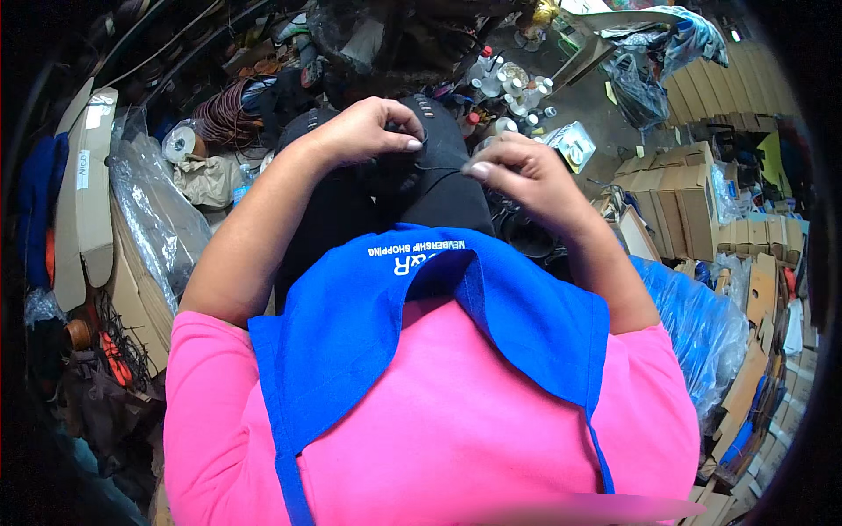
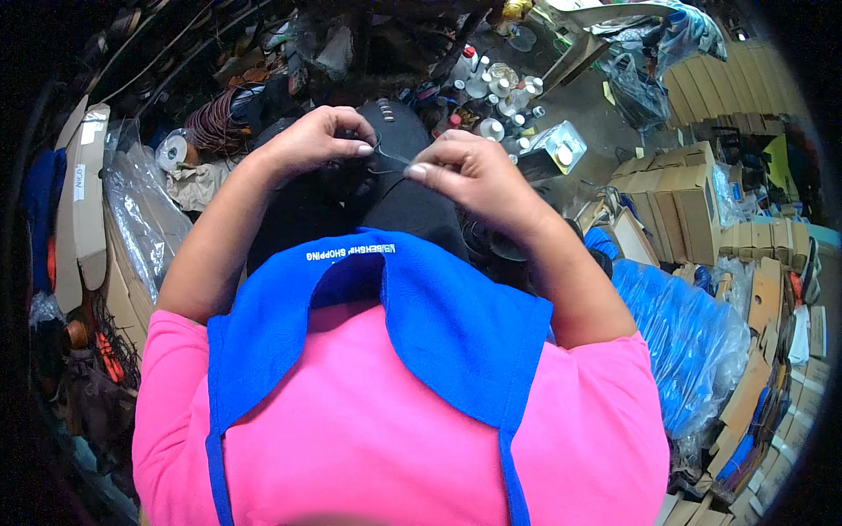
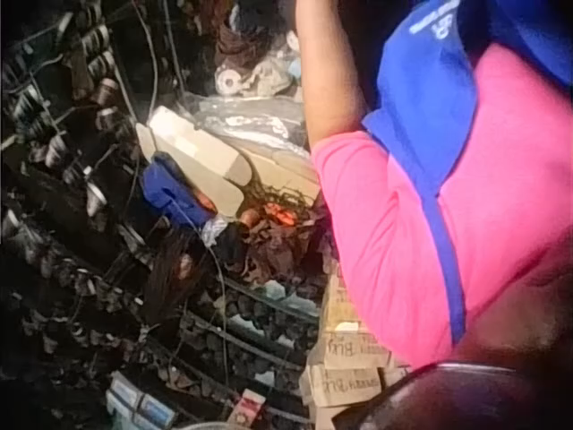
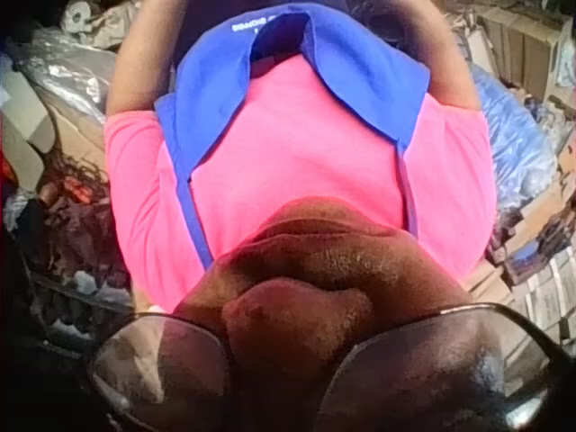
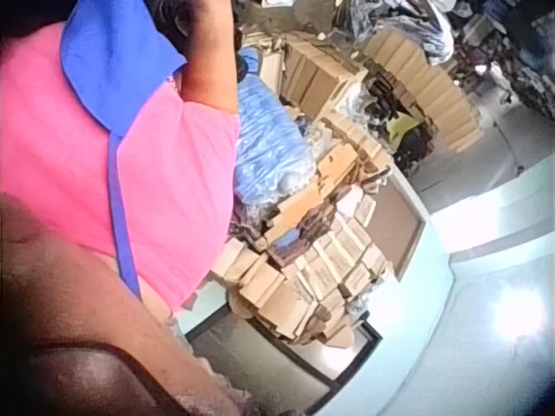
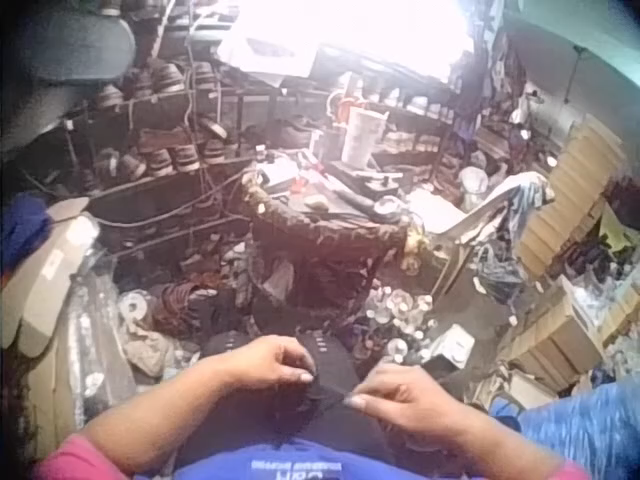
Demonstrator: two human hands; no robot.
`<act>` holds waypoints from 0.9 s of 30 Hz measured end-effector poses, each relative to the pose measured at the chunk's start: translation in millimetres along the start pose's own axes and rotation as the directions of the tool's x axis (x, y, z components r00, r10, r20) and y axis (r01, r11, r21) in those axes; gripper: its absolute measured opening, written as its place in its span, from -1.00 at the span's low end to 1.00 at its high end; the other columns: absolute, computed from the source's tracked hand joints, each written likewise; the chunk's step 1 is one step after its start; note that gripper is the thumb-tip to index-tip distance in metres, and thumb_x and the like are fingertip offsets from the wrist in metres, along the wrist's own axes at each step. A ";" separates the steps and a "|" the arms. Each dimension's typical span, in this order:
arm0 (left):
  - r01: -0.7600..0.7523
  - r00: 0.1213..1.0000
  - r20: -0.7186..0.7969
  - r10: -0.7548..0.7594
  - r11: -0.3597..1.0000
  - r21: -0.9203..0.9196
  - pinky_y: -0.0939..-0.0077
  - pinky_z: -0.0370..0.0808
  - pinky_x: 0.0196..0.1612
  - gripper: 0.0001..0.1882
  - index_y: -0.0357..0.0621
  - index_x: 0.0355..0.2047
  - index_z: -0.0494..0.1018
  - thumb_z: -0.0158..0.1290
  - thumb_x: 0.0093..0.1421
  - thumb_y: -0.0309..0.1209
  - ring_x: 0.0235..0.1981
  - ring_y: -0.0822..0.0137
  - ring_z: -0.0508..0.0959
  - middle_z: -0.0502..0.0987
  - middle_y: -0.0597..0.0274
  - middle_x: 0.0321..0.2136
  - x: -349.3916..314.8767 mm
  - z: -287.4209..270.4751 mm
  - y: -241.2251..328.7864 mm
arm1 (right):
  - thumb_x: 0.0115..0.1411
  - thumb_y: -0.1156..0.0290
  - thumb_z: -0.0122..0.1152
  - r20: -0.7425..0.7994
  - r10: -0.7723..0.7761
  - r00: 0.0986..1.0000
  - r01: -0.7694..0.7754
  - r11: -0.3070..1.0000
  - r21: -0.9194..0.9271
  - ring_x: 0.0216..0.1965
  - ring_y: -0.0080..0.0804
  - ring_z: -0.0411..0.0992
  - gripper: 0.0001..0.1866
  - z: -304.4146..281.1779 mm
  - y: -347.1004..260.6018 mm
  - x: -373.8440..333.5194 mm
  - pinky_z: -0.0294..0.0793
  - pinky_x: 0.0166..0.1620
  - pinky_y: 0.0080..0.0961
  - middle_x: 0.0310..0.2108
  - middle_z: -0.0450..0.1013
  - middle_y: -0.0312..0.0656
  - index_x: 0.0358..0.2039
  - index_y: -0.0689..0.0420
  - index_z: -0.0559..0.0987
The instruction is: Manually sewing a black shoe component using a needle and thread.
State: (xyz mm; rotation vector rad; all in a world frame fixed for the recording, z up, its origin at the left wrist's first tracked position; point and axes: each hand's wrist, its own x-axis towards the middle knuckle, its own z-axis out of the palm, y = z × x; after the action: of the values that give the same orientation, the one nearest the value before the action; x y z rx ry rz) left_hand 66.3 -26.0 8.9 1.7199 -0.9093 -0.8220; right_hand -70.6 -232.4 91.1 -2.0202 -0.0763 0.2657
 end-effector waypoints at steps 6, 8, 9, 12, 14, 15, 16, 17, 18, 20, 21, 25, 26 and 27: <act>0.047 0.995 0.094 -0.037 0.994 -0.099 0.50 0.35 -0.08 -0.77 -0.20 -0.27 0.56 0.15 0.04 -0.43 -0.23 0.38 0.44 0.44 0.26 -0.36 -3.7 -4.7 1.7 | 0.03 0.46 0.24 -0.005 -0.256 0.967 0.225 0.858 -0.462 -0.46 -0.39 0.39 -0.77 17.6 19.7 14.4 0.37 -0.37 -0.52 -0.50 0.39 -0.19 -0.24 0.08 0.61; 0.012 0.996 0.084 -0.010 1.000 -0.022 0.52 0.42 -0.09 -0.75 -0.22 -0.23 0.55 0.11 0.04 -0.49 -0.26 0.43 0.52 0.58 0.22 -0.34 -5.3 -6.4 6.0 | 0.02 0.47 0.23 0.002 -0.236 0.972 0.209 0.857 -0.472 -0.45 -0.36 0.40 -0.78 20.4 20.8 18.6 0.38 -0.37 -0.50 -0.50 0.40 -0.17 -0.26 0.09 0.61; 0.010 0.997 0.083 -0.008 1.000 -0.022 0.52 0.42 -0.09 -0.75 -0.22 -0.23 0.55 0.11 0.04 -0.49 -0.26 0.43 0.52 0.58 0.22 -0.34 -5.5 -6.7 8.6 | 0.01 0.48 0.22 0.007 -0.213 0.977 0.190 0.856 -0.481 -0.45 -0.33 0.41 -0.79 20.8 20.7 19.9 0.39 -0.37 -0.48 -0.50 0.40 -0.16 -0.28 0.10 0.62; 0.069 0.994 0.089 -0.068 0.998 -0.009 0.53 0.41 -0.08 -0.74 -0.21 -0.22 0.55 0.11 0.03 -0.50 -0.26 0.43 0.52 0.59 0.21 -0.33 -6.2 -6.2 11.4 | 0.00 0.48 0.19 0.007 -0.205 0.979 0.183 0.857 -0.482 -0.44 -0.28 0.43 -0.79 20.8 20.6 22.2 0.41 -0.35 -0.44 -0.48 0.41 -0.13 -0.30 0.12 0.62; 0.052 0.993 0.106 -0.049 0.998 -0.028 0.53 0.41 -0.08 -0.73 -0.20 -0.20 0.55 0.11 0.03 -0.50 -0.26 0.42 0.53 0.60 0.20 -0.33 -5.1 -6.5 9.3 | -0.02 0.48 0.18 0.011 -0.189 0.982 0.168 0.843 -0.511 -0.43 -0.26 0.43 -0.79 21.0 16.6 22.6 0.42 -0.33 -0.43 -0.49 0.41 -0.12 -0.31 0.13 0.62; 0.052 0.993 0.108 -0.048 0.998 -0.030 0.53 0.41 -0.08 -0.73 -0.20 -0.20 0.55 0.11 0.03 -0.50 -0.26 0.42 0.53 0.60 0.20 -0.33 -4.7 -6.3 8.5 | -0.03 0.47 0.17 0.014 -0.175 0.985 0.155 0.828 -0.538 -0.43 -0.23 0.44 -0.78 21.2 14.4 22.8 0.43 -0.32 -0.41 -0.49 0.42 -0.10 -0.32 0.13 0.62; 0.037 0.993 0.109 -0.035 0.999 -0.021 0.53 0.41 -0.09 -0.73 -0.20 -0.20 0.55 0.11 0.03 -0.50 -0.26 0.43 0.53 0.60 0.20 -0.33 -4.7 -6.7 7.7 | -0.03 0.47 0.17 0.016 -0.174 0.985 0.155 0.829 -0.538 -0.43 -0.23 0.44 -0.78 22.0 12.8 23.9 0.43 -0.32 -0.41 -0.49 0.42 -0.10 -0.32 0.13 0.62; 0.023 0.994 0.110 -0.022 1.000 -0.011 0.53 0.41 -0.09 -0.73 -0.20 -0.20 0.55 0.11 0.03 -0.50 -0.27 0.43 0.53 0.60 0.20 -0.33 -4.6 -7.1 6.6 | -0.04 0.44 0.15 0.005 -0.155 0.988 0.130 0.813 -0.567 -0.39 -0.20 0.46 -0.80 23.3 11.4 24.7 0.45 -0.28 -0.39 -0.47 0.45 -0.10 -0.36 0.11 0.63; 0.025 0.994 0.109 -0.024 1.000 -0.013 0.53 0.41 -0.09 -0.73 -0.20 -0.20 0.55 0.11 0.03 -0.50 -0.27 0.43 0.53 0.60 0.20 -0.33 -3.7 -7.5 4.7 | -0.05 0.41 0.14 -0.006 -0.136 0.991 0.106 0.797 -0.595 -0.34 -0.17 0.48 -0.81 24.7 10.8 25.3 0.47 -0.24 -0.37 -0.45 0.48 -0.09 -0.40 0.08 0.65; 0.058 0.990 0.133 -0.048 0.996 -0.072 0.49 0.36 -0.08 -0.73 -0.22 -0.23 0.55 0.13 0.01 -0.48 -0.22 0.36 0.46 0.48 0.20 -0.33 -1.8 -7.1 3.5 | -0.06 0.41 0.15 -0.018 -0.157 0.987 0.115 0.789 -0.604 -0.36 -0.16 0.48 -0.81 28.0 10.1 24.0 0.47 -0.24 -0.36 -0.46 0.48 -0.10 -0.40 0.08 0.64; 0.058 0.990 0.131 -0.047 0.996 -0.075 0.49 0.36 -0.08 -0.73 -0.22 -0.23 0.55 0.13 0.01 -0.48 -0.22 0.36 0.46 0.48 0.20 -0.33 -1.3 -6.7 3.4 | -0.06 0.41 0.16 -0.030 -0.180 0.983 0.124 0.782 -0.611 -0.37 -0.15 0.48 -0.81 29.4 10.2 22.9 0.47 -0.25 -0.35 -0.46 0.48 -0.10 -0.39 0.08 0.64; 0.103 0.984 0.152 -0.088 0.990 -0.100 0.48 0.36 -0.06 -0.74 -0.23 -0.25 0.55 0.13 0.00 -0.49 -0.22 0.36 0.46 0.50 0.20 -0.33 5.0 -6.8 5.1 | -0.08 0.42 0.19 -0.074 -0.187 0.980 0.112 0.813 -0.572 -0.38 -0.15 0.48 -0.80 33.7 21.5 20.0 0.47 -0.27 -0.34 -0.47 0.47 -0.10 -0.37 0.07 0.63; 0.100 0.983 0.163 -0.084 0.991 -0.092 0.47 0.36 -0.06 -0.75 -0.22 -0.25 0.56 0.13 0.00 -0.50 -0.21 0.35 0.46 0.50 0.20 -0.32 7.7 -6.7 2.9 | -0.06 0.44 0.22 -0.054 -0.243 0.969 0.166 0.792 -0.587 -0.40 -0.18 0.46 -0.80 33.6 25.7 21.4 0.45 -0.30 -0.36 -0.49 0.45 -0.12 -0.35 0.07 0.63; 0.099 0.983 0.162 -0.083 0.991 -0.093 0.47 0.36 -0.06 -0.75 -0.22 -0.25 0.56 0.13 0.00 -0.50 -0.21 0.35 0.46 0.50 0.20 -0.32 10.3 -6.5 0.7 | -0.04 0.46 0.24 -0.033 -0.298 0.954 0.219 0.768 -0.602 -0.41 -0.21 0.44 -0.80 32.7 28.1 23.5 0.42 -0.33 -0.38 -0.51 0.42 -0.13 -0.32 0.07 0.62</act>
State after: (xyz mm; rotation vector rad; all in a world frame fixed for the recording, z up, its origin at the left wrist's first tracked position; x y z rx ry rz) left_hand 76.8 -32.2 10.3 1.6363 -0.8833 -1.0593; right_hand -56.7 -212.4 48.4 -2.6125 -0.4032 -0.0854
